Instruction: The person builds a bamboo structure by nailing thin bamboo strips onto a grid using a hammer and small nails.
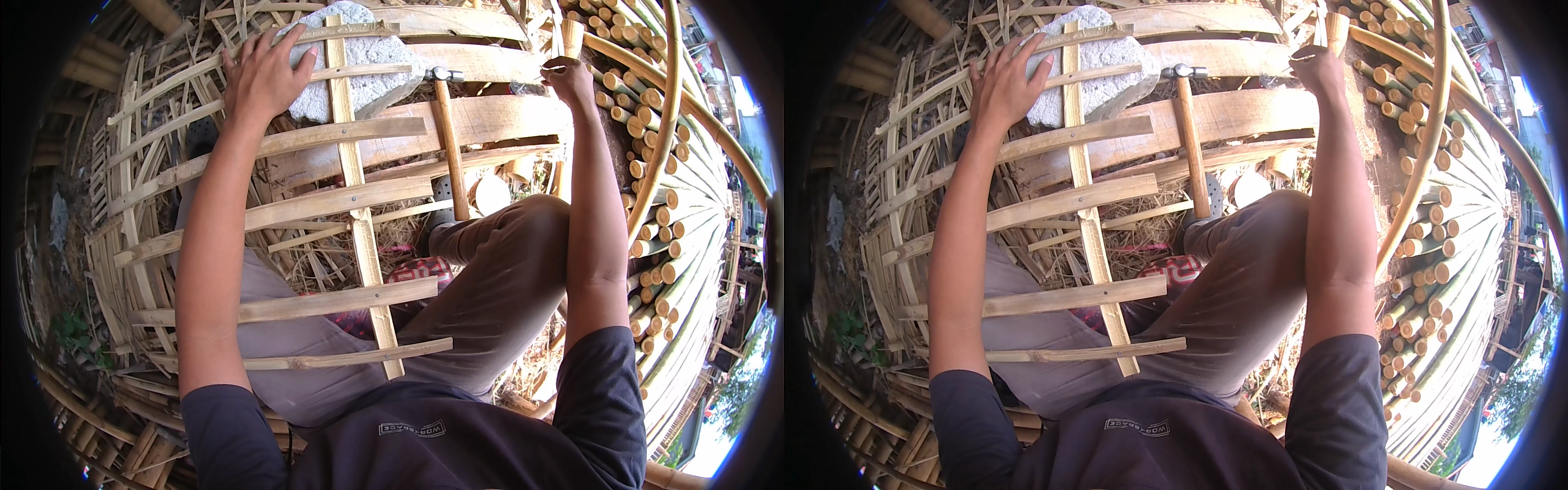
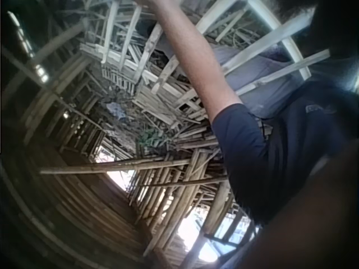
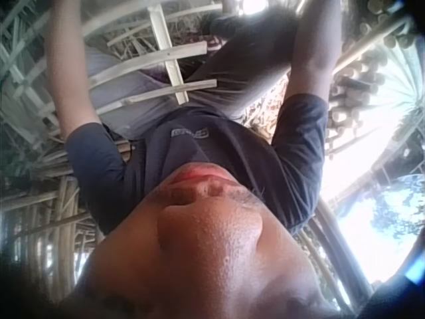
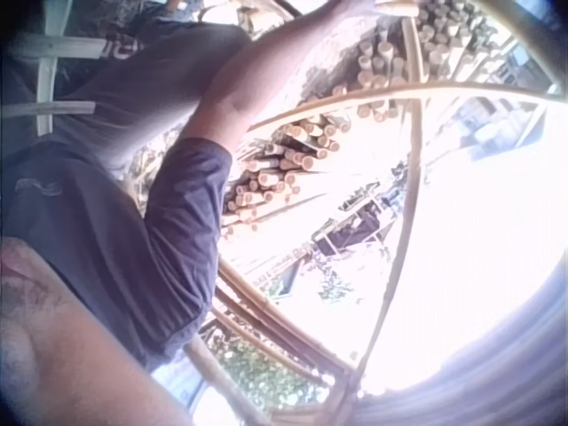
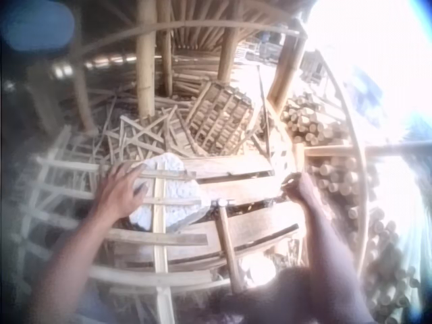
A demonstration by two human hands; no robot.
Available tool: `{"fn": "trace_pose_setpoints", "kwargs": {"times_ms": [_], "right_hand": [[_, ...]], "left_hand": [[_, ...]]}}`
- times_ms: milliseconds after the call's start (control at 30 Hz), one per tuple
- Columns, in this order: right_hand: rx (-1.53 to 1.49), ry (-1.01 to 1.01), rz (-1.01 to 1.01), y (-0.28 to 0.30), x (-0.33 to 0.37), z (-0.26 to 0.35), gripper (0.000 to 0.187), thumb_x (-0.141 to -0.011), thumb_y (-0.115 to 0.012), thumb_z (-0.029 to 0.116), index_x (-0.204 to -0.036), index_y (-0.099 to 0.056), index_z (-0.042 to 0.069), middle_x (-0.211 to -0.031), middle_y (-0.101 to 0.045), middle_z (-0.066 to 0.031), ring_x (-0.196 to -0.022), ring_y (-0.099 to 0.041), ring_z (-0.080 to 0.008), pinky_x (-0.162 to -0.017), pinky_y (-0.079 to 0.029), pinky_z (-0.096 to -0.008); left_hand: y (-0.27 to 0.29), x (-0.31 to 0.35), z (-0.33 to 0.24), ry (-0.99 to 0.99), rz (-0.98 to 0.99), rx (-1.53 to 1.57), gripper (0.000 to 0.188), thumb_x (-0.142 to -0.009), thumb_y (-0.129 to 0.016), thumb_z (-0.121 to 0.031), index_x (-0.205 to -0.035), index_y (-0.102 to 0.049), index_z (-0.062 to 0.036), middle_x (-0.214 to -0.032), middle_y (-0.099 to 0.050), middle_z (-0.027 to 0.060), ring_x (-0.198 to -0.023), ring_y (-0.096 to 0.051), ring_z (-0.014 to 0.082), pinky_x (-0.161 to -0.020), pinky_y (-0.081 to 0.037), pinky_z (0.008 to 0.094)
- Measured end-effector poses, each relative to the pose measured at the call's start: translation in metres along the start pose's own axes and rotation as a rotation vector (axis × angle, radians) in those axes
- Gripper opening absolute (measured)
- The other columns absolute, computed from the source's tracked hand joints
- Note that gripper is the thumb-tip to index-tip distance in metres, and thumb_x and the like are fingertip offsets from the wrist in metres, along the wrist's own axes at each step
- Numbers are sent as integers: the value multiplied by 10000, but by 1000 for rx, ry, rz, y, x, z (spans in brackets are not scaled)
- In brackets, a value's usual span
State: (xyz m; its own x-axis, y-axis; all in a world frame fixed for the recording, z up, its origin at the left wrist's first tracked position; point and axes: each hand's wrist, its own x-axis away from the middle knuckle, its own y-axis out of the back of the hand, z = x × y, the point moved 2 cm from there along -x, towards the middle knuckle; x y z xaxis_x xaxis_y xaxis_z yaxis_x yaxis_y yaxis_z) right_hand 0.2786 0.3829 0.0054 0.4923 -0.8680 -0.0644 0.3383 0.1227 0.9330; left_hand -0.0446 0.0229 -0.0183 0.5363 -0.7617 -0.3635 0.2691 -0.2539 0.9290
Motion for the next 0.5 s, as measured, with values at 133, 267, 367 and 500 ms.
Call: {"fn": "trace_pose_setpoints", "kwargs": {"times_ms": [133, 267, 367, 500], "right_hand": [[23, 15, 16, -2, -7, -13, 188, -825, -729, 255, -963, -779, 137, -825, -752, -87, -744, -711, -193, -749, -564, -333], [0, 48, 22, -2, -4, -8, 185, -812, -709, 253, -947, -786, 153, -803, -753, -51, -729, -708, -192, -727, -559, -325], [-38, 53, 34, 2, -6, -10, 193, -798, -692, 252, -939, -785, 158, -778, -751, -32, -697, -699, -174, -683, -555, -316], [-58, 32, 36, 7, -8, -9, 205, -786, -692, 266, -935, -780, 157, -766, -749, -17, -659, -681, -134, -630, -546, -299]], "left_hand": [[0, -2, -3, 0, 9, 10, 578, -956, -393, -562, -1473, -432, -307, -1508, -435, 110, -1403, -373, 343, -1158, -173, 661], [-1, 1, -1, 5, -16, -4, 553, -960, -427, -541, -1455, -460, -295, -1495, -452, 88, -1389, -400, 312, -1141, -180, 674], [-2, 1, -1, 1, -37, -9, 543, -962, -443, -533, -1447, -472, -291, -1488, -462, 78, -1380, -417, 297, -1132, -184, 681], [-3, 0, 0, -3, -45, -12, 547, -959, -449, -538, -1446, -472, -291, -1485, -467, 77, -1376, -423, 296, -1130, -191, 680]]}}
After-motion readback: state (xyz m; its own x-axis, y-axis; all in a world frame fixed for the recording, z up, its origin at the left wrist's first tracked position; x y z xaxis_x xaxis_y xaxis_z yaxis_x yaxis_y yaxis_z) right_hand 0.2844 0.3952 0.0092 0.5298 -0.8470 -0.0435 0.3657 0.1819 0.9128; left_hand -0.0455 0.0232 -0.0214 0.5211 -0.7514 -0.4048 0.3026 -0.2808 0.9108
